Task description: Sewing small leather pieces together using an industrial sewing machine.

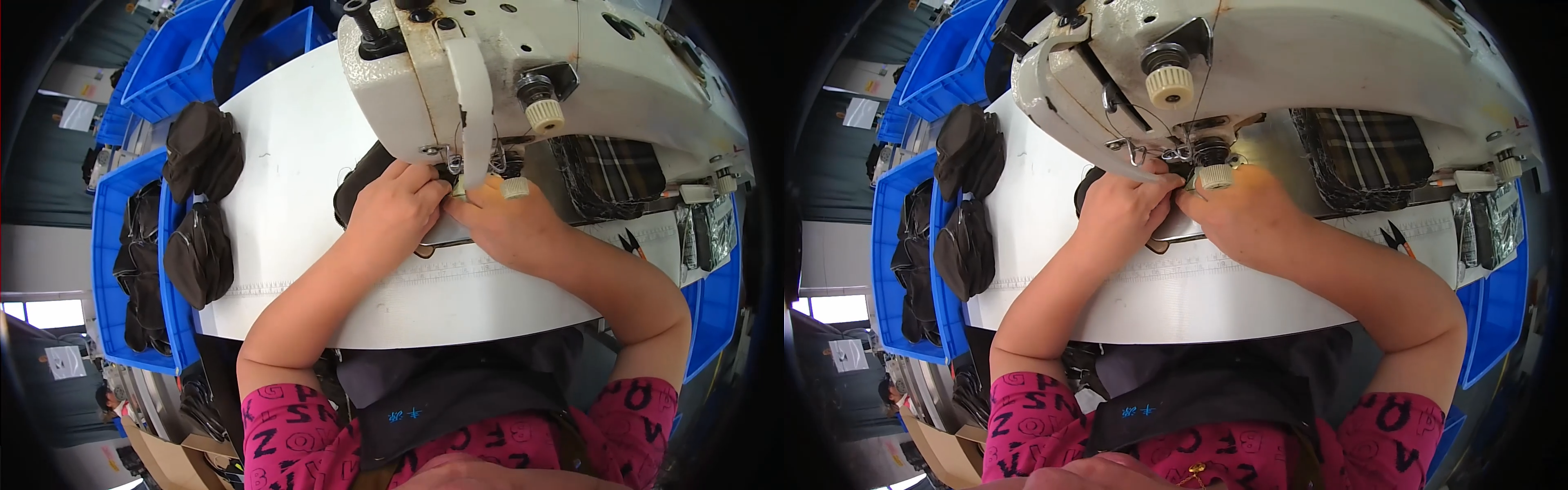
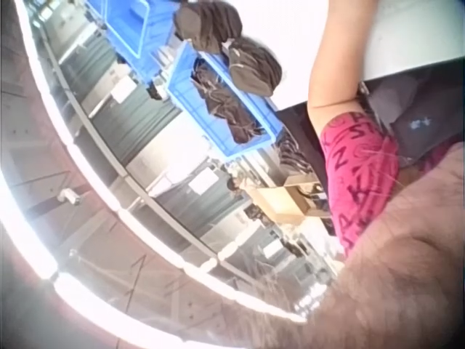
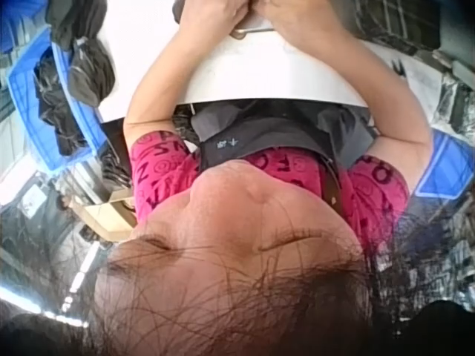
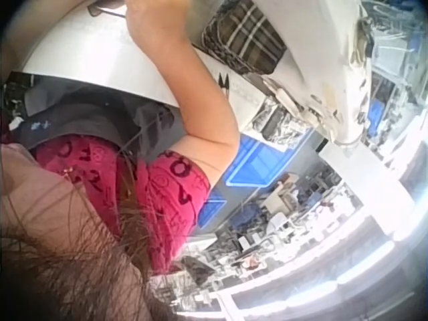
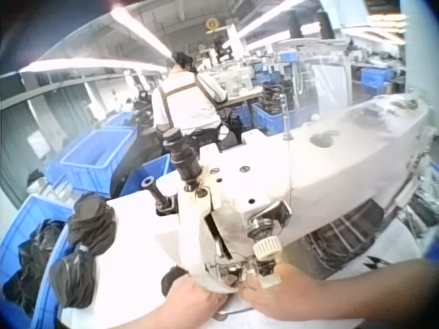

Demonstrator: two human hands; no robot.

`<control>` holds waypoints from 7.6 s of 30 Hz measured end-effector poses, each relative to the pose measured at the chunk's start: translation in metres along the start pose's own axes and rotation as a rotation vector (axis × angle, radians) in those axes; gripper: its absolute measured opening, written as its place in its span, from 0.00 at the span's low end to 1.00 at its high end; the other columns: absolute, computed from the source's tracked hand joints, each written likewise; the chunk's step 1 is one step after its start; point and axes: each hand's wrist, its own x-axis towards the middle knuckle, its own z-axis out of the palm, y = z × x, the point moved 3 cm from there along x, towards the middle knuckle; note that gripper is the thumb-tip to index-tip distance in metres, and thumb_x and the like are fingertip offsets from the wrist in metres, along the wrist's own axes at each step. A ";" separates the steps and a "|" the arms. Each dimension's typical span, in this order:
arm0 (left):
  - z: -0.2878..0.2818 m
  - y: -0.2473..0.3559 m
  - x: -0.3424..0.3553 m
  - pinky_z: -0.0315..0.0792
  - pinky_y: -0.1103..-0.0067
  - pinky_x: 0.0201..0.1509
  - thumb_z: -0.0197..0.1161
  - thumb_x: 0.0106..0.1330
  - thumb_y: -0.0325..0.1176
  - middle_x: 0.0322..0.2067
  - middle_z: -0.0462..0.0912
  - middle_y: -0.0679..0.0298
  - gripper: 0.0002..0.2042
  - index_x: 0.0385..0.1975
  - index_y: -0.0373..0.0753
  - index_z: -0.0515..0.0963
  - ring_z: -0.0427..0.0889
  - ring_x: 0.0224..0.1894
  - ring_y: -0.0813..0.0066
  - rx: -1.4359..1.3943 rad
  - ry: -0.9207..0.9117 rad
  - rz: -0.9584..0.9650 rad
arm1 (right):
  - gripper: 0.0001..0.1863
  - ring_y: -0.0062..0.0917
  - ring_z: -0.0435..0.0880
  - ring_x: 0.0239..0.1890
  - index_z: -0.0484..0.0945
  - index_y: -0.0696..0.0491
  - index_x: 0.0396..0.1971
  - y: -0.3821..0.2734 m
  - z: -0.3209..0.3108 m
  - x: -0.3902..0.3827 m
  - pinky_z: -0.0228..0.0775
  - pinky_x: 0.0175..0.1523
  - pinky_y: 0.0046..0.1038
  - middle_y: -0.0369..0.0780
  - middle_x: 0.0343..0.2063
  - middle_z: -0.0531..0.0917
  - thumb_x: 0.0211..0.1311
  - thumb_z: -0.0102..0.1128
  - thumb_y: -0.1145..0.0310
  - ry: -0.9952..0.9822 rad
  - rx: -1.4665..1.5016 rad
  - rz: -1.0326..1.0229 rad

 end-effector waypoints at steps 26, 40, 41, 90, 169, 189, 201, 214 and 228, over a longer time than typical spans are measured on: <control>-0.004 0.000 0.003 0.76 0.67 0.48 0.65 0.58 0.22 0.48 0.84 0.61 0.15 0.46 0.38 0.88 0.82 0.46 0.57 -0.060 0.010 0.109 | 0.08 0.34 0.82 0.27 0.86 0.50 0.35 0.016 -0.005 -0.008 0.74 0.32 0.37 0.38 0.22 0.79 0.54 0.66 0.70 0.007 -0.191 0.015; -0.011 -0.001 -0.002 0.82 0.75 0.50 0.66 0.59 0.25 0.50 0.82 0.66 0.17 0.50 0.39 0.86 0.82 0.55 0.68 -0.077 -0.158 -0.054 | 0.11 0.35 0.84 0.27 0.86 0.51 0.42 0.011 -0.011 -0.001 0.75 0.31 0.36 0.38 0.23 0.81 0.59 0.64 0.71 -0.005 -0.160 0.002; -0.012 -0.001 -0.002 0.82 0.75 0.50 0.66 0.59 0.25 0.50 0.82 0.66 0.17 0.50 0.39 0.86 0.82 0.55 0.68 -0.074 -0.161 -0.058 | 0.13 0.35 0.84 0.27 0.86 0.51 0.43 0.011 -0.010 -0.001 0.76 0.32 0.36 0.38 0.23 0.82 0.58 0.65 0.71 -0.016 -0.148 -0.003; -0.022 -0.023 0.001 0.78 0.70 0.60 0.71 0.66 0.42 0.57 0.83 0.56 0.19 0.51 0.35 0.85 0.83 0.56 0.58 -0.617 -0.337 -0.430 | 0.21 0.30 0.83 0.31 0.84 0.51 0.46 0.000 -0.003 -0.001 0.76 0.34 0.32 0.32 0.32 0.78 0.48 0.69 0.71 -0.008 -0.035 -0.075; -0.027 0.000 -0.006 0.81 0.66 0.44 0.67 0.62 0.31 0.47 0.87 0.60 0.15 0.50 0.42 0.81 0.86 0.41 0.57 -0.301 -0.126 -0.258 | 0.12 0.28 0.80 0.35 0.85 0.53 0.36 -0.019 -0.005 -0.004 0.72 0.38 0.28 0.35 0.32 0.79 0.53 0.67 0.64 0.065 -0.047 -0.350; -0.016 0.002 -0.005 0.83 0.75 0.50 0.74 0.45 0.23 0.52 0.86 0.69 0.26 0.50 0.41 0.86 0.83 0.51 0.69 -0.150 -0.236 0.026 | 0.10 0.37 0.85 0.37 0.83 0.58 0.26 -0.027 -0.013 -0.015 0.78 0.38 0.30 0.45 0.29 0.85 0.45 0.64 0.68 -0.002 -0.169 -0.454; -0.009 -0.008 0.000 0.83 0.75 0.51 0.73 0.49 0.23 0.52 0.86 0.70 0.24 0.50 0.42 0.85 0.83 0.55 0.69 -0.086 -0.199 -0.046 | 0.07 0.35 0.87 0.43 0.82 0.55 0.28 -0.013 -0.012 -0.006 0.80 0.40 0.29 0.43 0.33 0.84 0.50 0.63 0.69 -0.032 -0.192 -0.380; -0.012 0.000 0.002 0.81 0.75 0.48 0.76 0.51 0.33 0.47 0.84 0.70 0.19 0.44 0.43 0.84 0.83 0.51 0.70 -0.050 -0.062 0.139 | 0.12 0.31 0.84 0.39 0.84 0.61 0.34 -0.015 -0.008 -0.013 0.77 0.37 0.29 0.48 0.37 0.84 0.50 0.64 0.71 -0.049 -0.171 -0.238; -0.008 0.006 -0.003 0.82 0.76 0.45 0.71 0.56 0.29 0.43 0.85 0.70 0.13 0.42 0.42 0.87 0.84 0.46 0.70 -0.028 -0.038 0.062 | 0.12 0.31 0.79 0.37 0.84 0.61 0.31 -0.019 -0.016 -0.014 0.71 0.42 0.31 0.43 0.32 0.80 0.48 0.62 0.70 -0.126 -0.165 -0.235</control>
